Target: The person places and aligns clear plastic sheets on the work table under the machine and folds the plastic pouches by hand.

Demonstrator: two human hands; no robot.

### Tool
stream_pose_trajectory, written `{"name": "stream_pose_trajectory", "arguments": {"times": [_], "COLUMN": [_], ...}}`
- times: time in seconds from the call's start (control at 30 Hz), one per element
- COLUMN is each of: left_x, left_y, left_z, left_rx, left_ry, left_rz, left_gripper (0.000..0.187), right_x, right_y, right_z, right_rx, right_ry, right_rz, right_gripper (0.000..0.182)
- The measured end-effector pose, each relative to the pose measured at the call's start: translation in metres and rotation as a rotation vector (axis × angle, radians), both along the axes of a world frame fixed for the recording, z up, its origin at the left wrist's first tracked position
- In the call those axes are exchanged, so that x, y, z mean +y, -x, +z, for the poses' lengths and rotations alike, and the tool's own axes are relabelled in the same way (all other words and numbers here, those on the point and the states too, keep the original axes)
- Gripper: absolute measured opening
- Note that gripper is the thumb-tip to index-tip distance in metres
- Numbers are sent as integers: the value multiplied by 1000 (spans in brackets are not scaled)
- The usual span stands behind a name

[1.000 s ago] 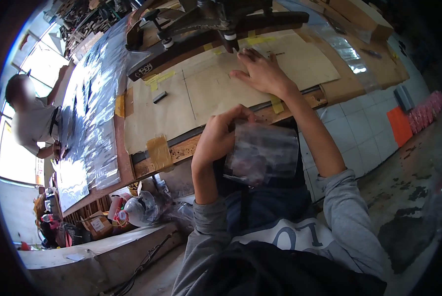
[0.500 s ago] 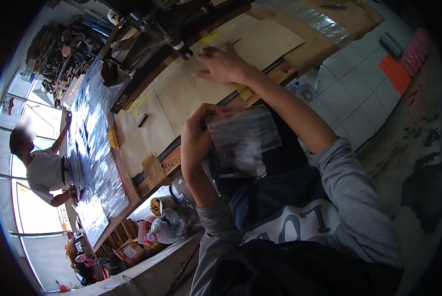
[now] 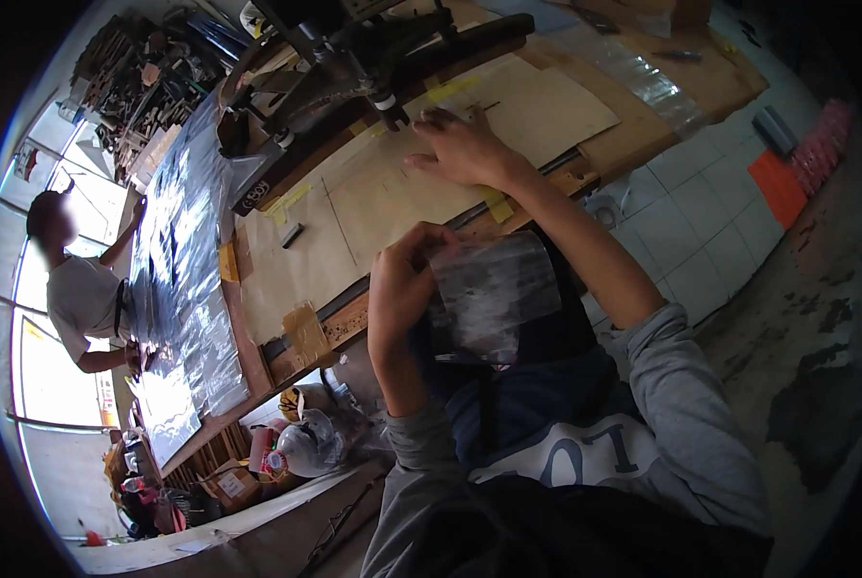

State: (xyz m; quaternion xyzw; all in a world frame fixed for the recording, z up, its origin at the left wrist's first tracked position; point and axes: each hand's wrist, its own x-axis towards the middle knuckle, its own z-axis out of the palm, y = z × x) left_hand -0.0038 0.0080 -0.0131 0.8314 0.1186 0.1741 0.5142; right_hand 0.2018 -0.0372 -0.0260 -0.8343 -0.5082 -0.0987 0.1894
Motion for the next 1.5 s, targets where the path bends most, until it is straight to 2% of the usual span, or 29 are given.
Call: {"name": "stream_pose_trajectory", "arguments": {"times": [0.17, 0.27, 0.3, 0.4, 0.53, 0.63, 0.77, 1.0, 1.13, 1.33, 1.43, 1.5], "left_x": [-7, -5, -8, -11, -11, -12, -13, -14, -9, -8, -9, -12], "left_y": [3, 2, 4, 6, 4, 4, 6, 5, 8, 9, 9, 7], "left_z": [13, 6, 15, 21, 14, 12, 22, 20, 22, 22, 20, 23], "left_rx": [46, -69, 19, 58, -15, -79, 15, -38, 81, 91, 76, 82], "left_ry": [-37, -91, -94, -128, -122, -95, -112, -113, -131, -120, -126, -133], "left_rz": [25, -3, 11, 28, 45, 38, 53, 64, -18, -30, -25, 17], "left_gripper": [24, 27, 29, 12, 11, 14, 28, 29, 30, 31, 30, 20], "right_x": [-3, -8, -8, -9, -10, -10, -11, -12, -13, -14, -14, -14], "right_y": [-1, 1, 2, 1, 1, 2, 3, 5, 6, 8, 7, 6], "right_z": [0, 8, 8, 9, 7, 9, 14, 17, 18, 23, 22, 23], "right_rx": [-11, 40, 36, 24, 7, 3, 5, 26, 37, 51, 69, 85], "right_ry": [1, -1, 3, 6, -18, -35, -19, 9, 30, 36, 36, 26], "right_rz": [29, 54, 56, 57, 66, 78, 91, 90, 86, 78, 86, 89], "right_gripper": [64, 64, 63, 62, 60, 60, 62, 60, 56, 53, 53, 53]}}
